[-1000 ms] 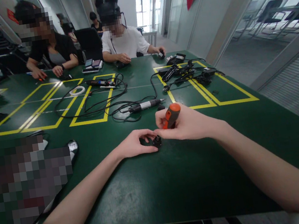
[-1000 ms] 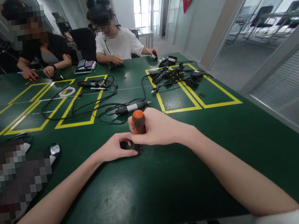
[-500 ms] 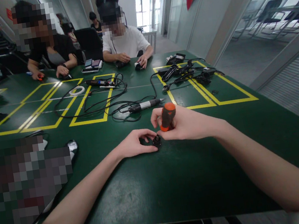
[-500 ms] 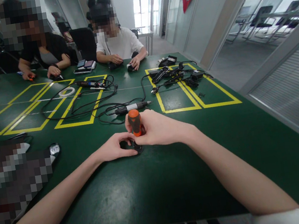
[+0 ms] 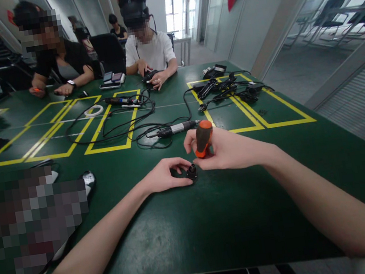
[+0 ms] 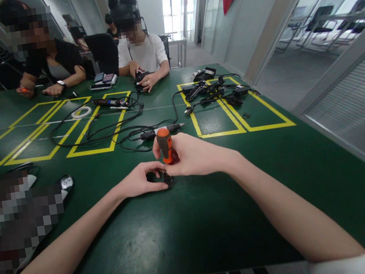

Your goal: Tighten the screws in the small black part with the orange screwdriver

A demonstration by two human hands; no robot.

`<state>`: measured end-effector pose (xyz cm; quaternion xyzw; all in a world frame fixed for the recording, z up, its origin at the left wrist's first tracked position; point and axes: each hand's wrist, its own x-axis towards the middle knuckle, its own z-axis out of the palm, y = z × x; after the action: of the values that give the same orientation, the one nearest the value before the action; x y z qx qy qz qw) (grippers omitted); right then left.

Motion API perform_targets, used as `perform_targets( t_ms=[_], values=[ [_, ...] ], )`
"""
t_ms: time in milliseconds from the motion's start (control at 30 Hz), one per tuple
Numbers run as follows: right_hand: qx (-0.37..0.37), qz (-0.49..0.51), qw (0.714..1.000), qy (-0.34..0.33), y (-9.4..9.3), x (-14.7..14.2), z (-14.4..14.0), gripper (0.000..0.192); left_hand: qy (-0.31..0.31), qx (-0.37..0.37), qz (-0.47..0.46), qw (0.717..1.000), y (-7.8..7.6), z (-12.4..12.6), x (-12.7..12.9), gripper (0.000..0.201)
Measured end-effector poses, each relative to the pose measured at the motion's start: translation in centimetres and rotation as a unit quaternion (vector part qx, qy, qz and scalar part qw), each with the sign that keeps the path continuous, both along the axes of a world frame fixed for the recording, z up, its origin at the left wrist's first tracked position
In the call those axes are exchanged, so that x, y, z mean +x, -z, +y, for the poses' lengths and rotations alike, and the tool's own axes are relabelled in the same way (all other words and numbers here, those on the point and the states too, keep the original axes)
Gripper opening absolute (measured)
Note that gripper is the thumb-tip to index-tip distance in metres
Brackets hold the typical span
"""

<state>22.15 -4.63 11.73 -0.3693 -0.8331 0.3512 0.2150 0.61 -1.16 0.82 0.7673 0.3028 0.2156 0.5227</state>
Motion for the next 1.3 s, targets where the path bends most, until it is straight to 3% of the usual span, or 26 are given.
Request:
perform_targets(
  t_ms=[400, 633, 800, 1300],
  values=[
    [-0.027, 0.006, 1.0, 0.0, 0.13, -0.03, 0.04, 0.024, -0.004, -0.003, -0.004, 1.0, 0.19, 0.03, -0.05, 0.047],
    [0.0, -0.013, 1.0, -0.016, 0.1, 0.03, 0.04, 0.02, -0.004, -0.001, 0.0, 1.0, 0.03, 0.0, -0.07, 0.046],
    [0.015, -0.01, 1.0, -0.013, 0.13, -0.13, 0.07, 0.008, 0.004, 0.007, 0.002, 1.0, 0.06, 0.02, -0.08, 0.039],
    [0.014, -0.006, 1.0, -0.007, -0.08, -0.18, -0.06, 0.012, -0.007, 0.005, 0.006, 1.0, -0.02, -0.07, -0.05, 0.043]
  ],
)
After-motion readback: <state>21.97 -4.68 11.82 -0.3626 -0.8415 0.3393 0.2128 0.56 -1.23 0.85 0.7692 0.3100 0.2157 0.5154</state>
